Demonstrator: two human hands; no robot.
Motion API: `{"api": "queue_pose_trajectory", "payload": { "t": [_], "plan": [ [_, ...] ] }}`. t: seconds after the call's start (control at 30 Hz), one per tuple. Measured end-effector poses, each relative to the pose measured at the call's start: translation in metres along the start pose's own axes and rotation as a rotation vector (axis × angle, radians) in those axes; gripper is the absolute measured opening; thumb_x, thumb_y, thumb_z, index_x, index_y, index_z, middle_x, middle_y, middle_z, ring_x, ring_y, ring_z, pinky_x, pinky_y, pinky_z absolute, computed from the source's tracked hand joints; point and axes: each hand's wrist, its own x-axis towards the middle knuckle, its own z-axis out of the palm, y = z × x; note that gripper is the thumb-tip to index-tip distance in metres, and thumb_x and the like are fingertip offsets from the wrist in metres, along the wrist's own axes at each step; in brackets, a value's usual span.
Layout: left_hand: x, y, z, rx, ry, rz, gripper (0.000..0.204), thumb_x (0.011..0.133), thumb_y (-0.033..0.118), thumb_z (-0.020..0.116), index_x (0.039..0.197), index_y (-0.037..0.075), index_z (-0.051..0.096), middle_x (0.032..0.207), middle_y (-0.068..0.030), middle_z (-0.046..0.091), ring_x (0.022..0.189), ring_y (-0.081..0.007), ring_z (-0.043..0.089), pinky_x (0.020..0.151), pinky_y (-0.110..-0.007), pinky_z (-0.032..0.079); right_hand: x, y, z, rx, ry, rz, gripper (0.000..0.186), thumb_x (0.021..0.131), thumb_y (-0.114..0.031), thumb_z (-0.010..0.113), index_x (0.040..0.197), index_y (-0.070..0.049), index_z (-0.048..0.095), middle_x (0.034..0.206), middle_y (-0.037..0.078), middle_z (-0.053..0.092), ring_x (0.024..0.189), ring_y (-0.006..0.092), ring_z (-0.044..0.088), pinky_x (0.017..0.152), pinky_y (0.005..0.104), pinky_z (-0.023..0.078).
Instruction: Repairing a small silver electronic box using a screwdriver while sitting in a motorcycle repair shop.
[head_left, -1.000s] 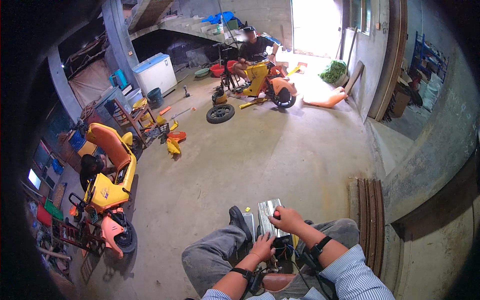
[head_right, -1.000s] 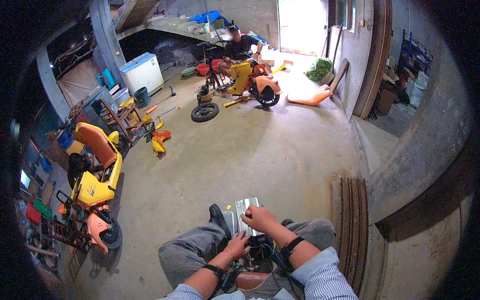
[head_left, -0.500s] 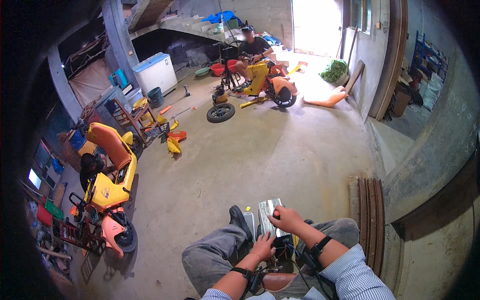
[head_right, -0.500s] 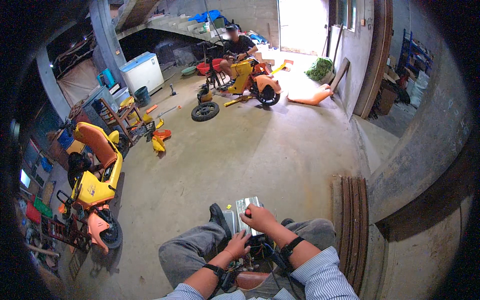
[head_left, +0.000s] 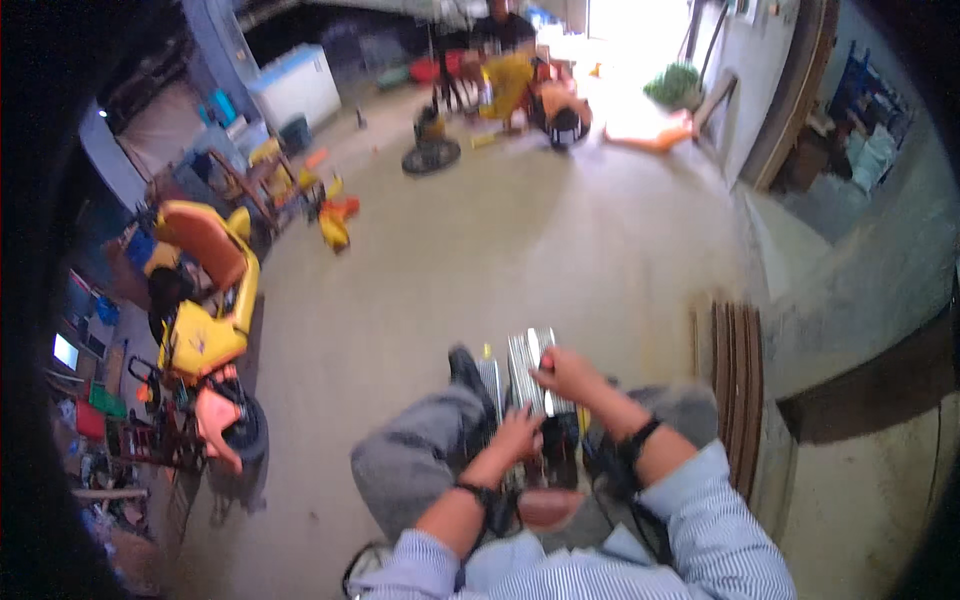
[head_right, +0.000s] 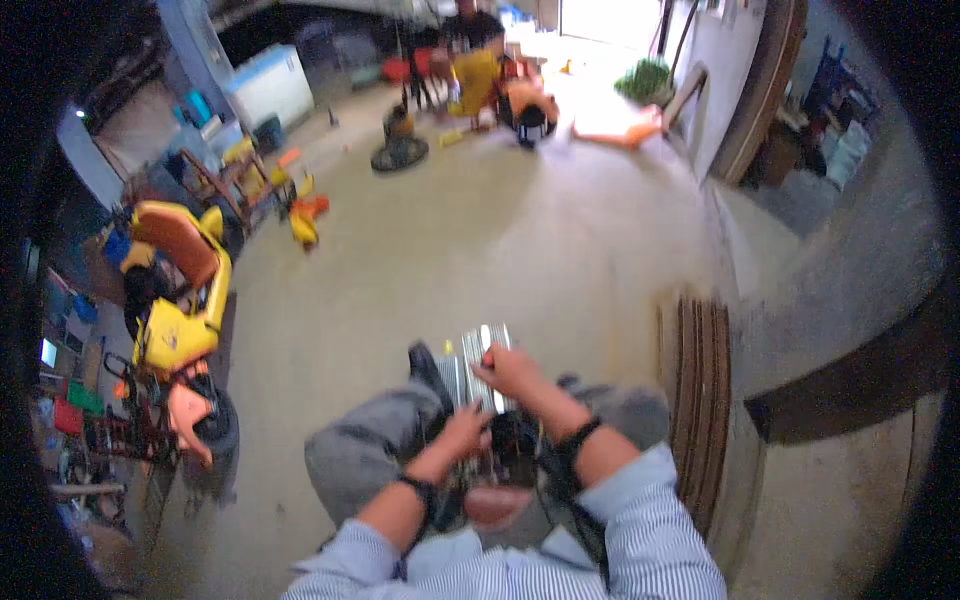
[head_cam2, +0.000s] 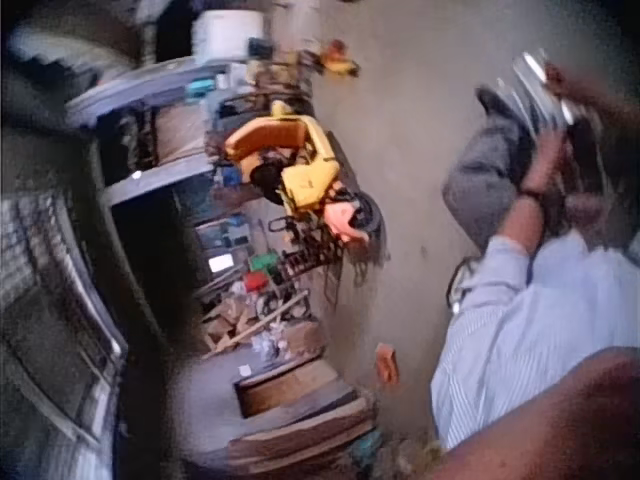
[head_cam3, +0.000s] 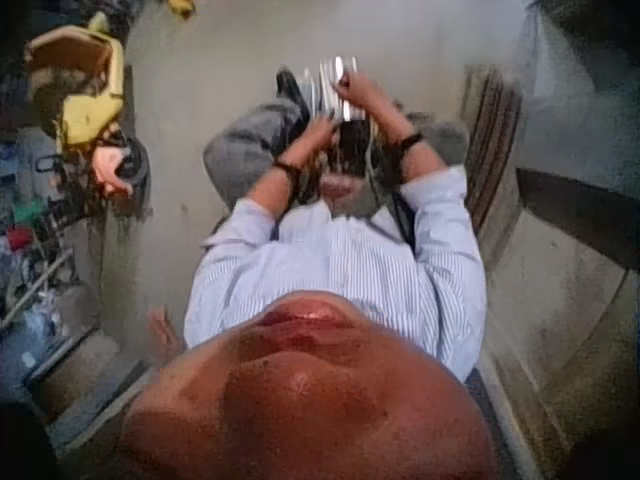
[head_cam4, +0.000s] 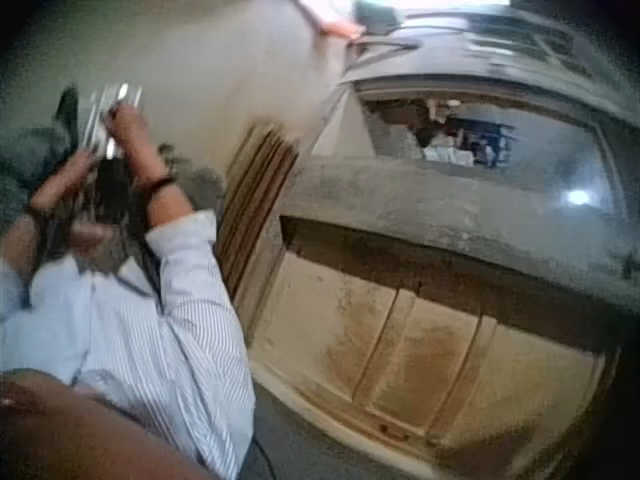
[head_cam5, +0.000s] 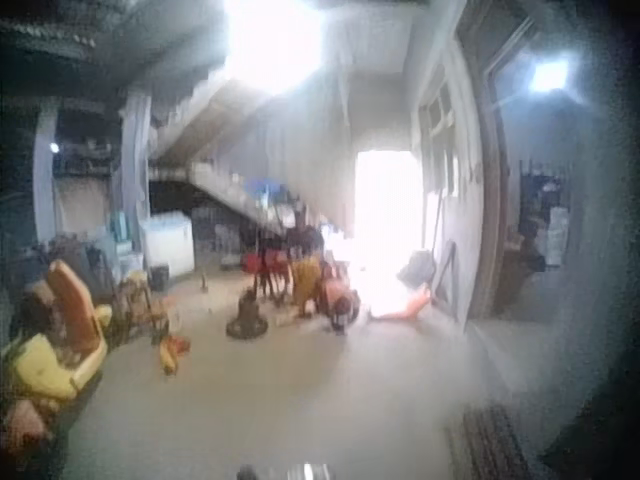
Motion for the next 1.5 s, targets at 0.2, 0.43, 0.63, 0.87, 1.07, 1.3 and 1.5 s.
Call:
{"api": "queue_pose_trajectory", "payload": {
  "t": [0.2,0.43,0.63,0.87,1.07,1.3,1.5],
  "plan": [
    [-0.012,0.01,-0.011,-0.016,-0.011,-0.013,0.053,0.079,0.025,0.065,0.131,0.02,0.056,0.149,-0.0177,0.032,0.132,-0.0431,0.036,0.106,-0.05,0.037,-0.007,-0.011,-0.017,0.023,-0.01,0.045,0.047,0.084,-0.05,0.064,0.094,-0.005,0.057,0.083,0.021,0.066,0.08,0.0424,0.063,0.07,0.0478,0.05],
    [-0.011,0.009,-0.017,0.011,0.101,0.055,0.051,0.078,0.024,0.068,0.127,0.015,0.057,0.144,-0.0174,0.038,0.122,-0.0411,0.044,0.1,-0.047,0.044,-0.004,-0.03,-0.032,0.0,0.015,0.04,0.04,0.084,-0.042,0.067,0.09,-0.003,0.057,0.076,0.018,0.065,0.072,0.0362,0.063,0.067,0.0425,0.049],
    [-0.01,0.014,-0.015,-0.138,0.164,-0.002,0.046,0.078,0.017,0.067,0.119,0.002,0.052,0.134,-0.0185,0.046,0.12,-0.039,0.045,0.101,-0.047,0.04,0.0,-0.017,-0.018,-0.056,-0.047,0.019,0.042,0.083,-0.046,0.065,0.089,-0.005,0.059,0.08,0.019,0.066,0.077,0.0404,0.064,0.069,0.0474,0.051],
    [-0.005,0.003,0.008,-0.066,0.143,-0.024,0.072,0.078,0.027,0.069,0.139,0.005,0.037,0.147,-0.0193,0.033,0.133,-0.04,0.034,0.108,-0.048,0.035,-0.005,-0.025,-0.023,-0.073,-0.136,-0.023,0.04,0.081,-0.044,0.068,0.087,-0.006,0.058,0.08,0.02,0.064,0.078,0.0403,0.062,0.069,0.0478,0.049],
    [0.005,-0.001,0.011,-0.027,0.032,-0.024,0.078,0.079,0.029,0.069,0.145,0.01,0.031,0.152,-0.0151,0.027,0.137,-0.0393,0.03,0.108,-0.05,0.034,-0.011,-0.027,-0.026,-0.115,-0.179,-0.003,0.042,0.081,-0.047,0.066,0.08,-0.005,0.057,0.075,0.021,0.064,0.075,0.0426,0.062,0.067,0.0494,0.049],
    [0.006,-0.002,0.01,0.018,-0.013,-0.062,0.079,0.08,0.031,0.068,0.146,0.011,0.03,0.154,-0.0144,0.024,0.139,-0.039,0.028,0.11,-0.051,0.03,-0.011,-0.022,-0.023,-0.147,-0.154,0.051,0.043,0.08,-0.047,0.065,0.07,-0.005,0.06,0.071,0.019,0.065,0.071,0.0399,0.062,0.066,0.0461,0.05],
    [0.007,0.002,0.009,0.035,-0.043,-0.07,0.08,0.082,0.033,0.067,0.148,0.011,0.027,0.156,-0.016,0.02,0.142,-0.0379,0.023,0.113,-0.054,0.024,-0.001,0.007,-0.012,0.139,-0.167,0.12,0.04,0.081,-0.043,0.064,0.074,-0.004,0.062,0.076,0.019,0.066,0.072,0.0369,0.063,0.067,0.043,0.051]
  ]
}}
